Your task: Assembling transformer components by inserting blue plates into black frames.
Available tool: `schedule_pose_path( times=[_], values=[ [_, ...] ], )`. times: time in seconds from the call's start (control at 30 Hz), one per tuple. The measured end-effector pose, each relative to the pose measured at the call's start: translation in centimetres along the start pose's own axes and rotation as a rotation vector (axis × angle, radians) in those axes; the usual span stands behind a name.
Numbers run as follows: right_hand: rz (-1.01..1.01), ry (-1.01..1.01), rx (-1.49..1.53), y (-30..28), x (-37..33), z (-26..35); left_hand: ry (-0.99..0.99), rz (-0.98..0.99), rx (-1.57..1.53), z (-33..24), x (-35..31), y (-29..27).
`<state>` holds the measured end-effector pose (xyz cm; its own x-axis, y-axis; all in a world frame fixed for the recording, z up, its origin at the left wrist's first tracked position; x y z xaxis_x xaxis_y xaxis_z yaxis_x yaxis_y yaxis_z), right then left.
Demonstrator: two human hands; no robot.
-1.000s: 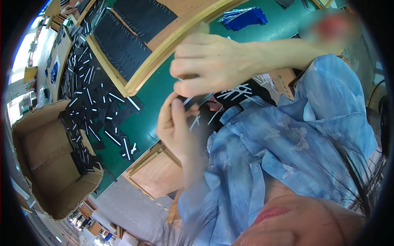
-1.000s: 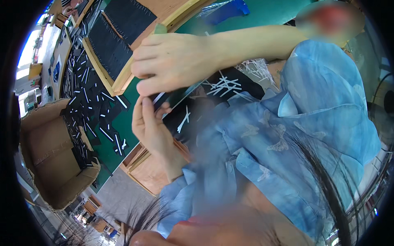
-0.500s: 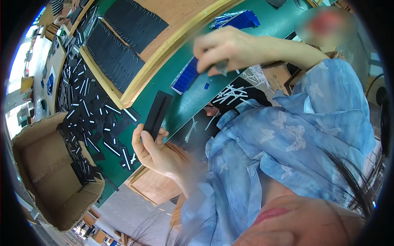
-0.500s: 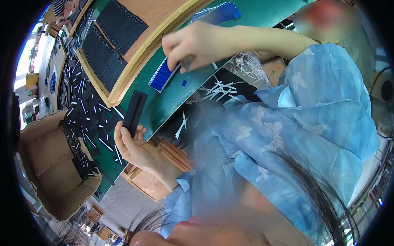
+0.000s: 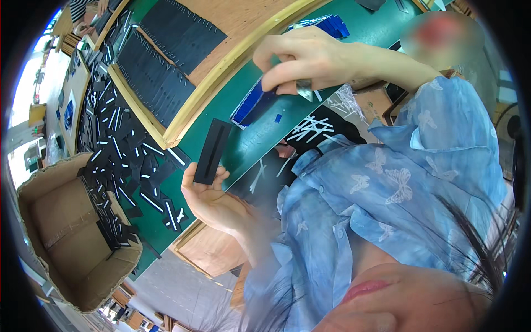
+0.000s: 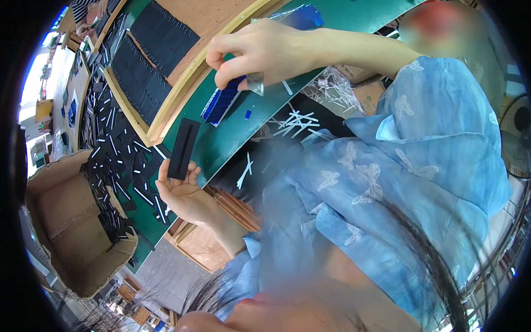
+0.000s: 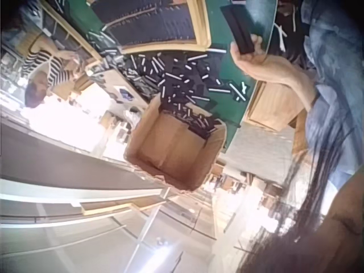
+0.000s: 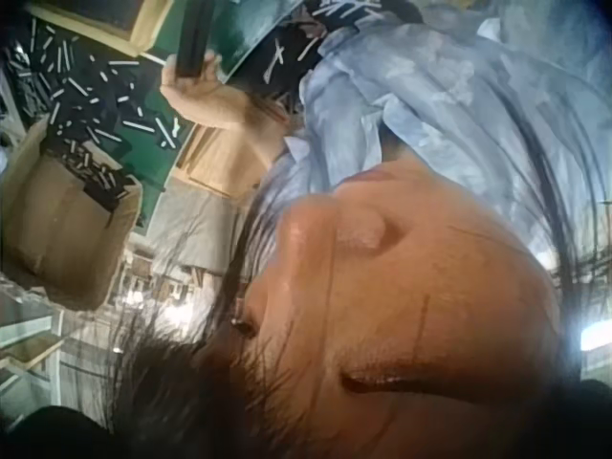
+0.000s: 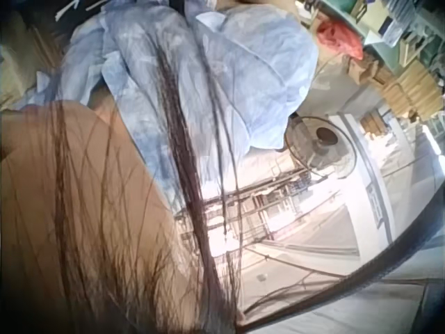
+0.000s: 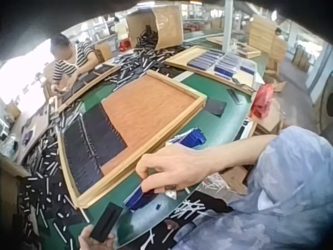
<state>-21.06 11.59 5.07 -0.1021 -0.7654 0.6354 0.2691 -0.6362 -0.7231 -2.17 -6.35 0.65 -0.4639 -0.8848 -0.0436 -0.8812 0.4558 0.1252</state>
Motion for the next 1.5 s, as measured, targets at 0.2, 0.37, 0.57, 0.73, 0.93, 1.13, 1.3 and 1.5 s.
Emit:
schedule_pose_path(
  times=[0.2,0.37,0.57,0.73,0.93,1.13,1.3,1.5],
  values=[
    [-0.074,0.054,0.33,-0.5,1.3,2.7,-0.069,0.093,-0.042,-0.2,-1.0,2.6],
    [-0.051,0.204,0.37,0.6,1.2,2.3,-0.099,0.181,-0.079,-0.1,-1.6,4.1],
    [-0.084,0.204,0.355,0.2,1.3,2.1,-0.114,0.178,-0.016,0.1,-1.7,3.9],
    [-0.083,0.203,0.337,0.1,1.5,2.4,-0.101,0.179,-0.007,-0.1,-1.9,4.0],
    [-0.1,0.199,0.334,0.3,1.7,2.9,-0.097,0.2,-0.034,-0.3,-2.3,3.9],
    [-0.095,0.227,0.394,0.1,1.5,2.6,-0.095,0.203,0.063,-0.9,-2.8,4.5],
    [-0.084,0.244,0.457,0.3,1.8,2.7,-0.186,0.231,-0.062,-0.1,-2.1,3.9],
    [-0.094,0.241,0.478,0.3,1.7,2.7,-0.219,0.267,-0.083,0.3,-1.8,3.8]
  ],
)
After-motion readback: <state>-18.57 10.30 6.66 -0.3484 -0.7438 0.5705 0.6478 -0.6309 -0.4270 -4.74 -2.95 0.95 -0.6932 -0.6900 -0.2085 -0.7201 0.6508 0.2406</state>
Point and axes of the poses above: each hand's wrist, its own x-axis towards the middle knuckle, its own y-axis out of the palm, z = x × y, the point moved 6 cm from there along x, towards the middle knuckle, and after that the axes turned 8 degrees about -z, right-handed, at the moved point
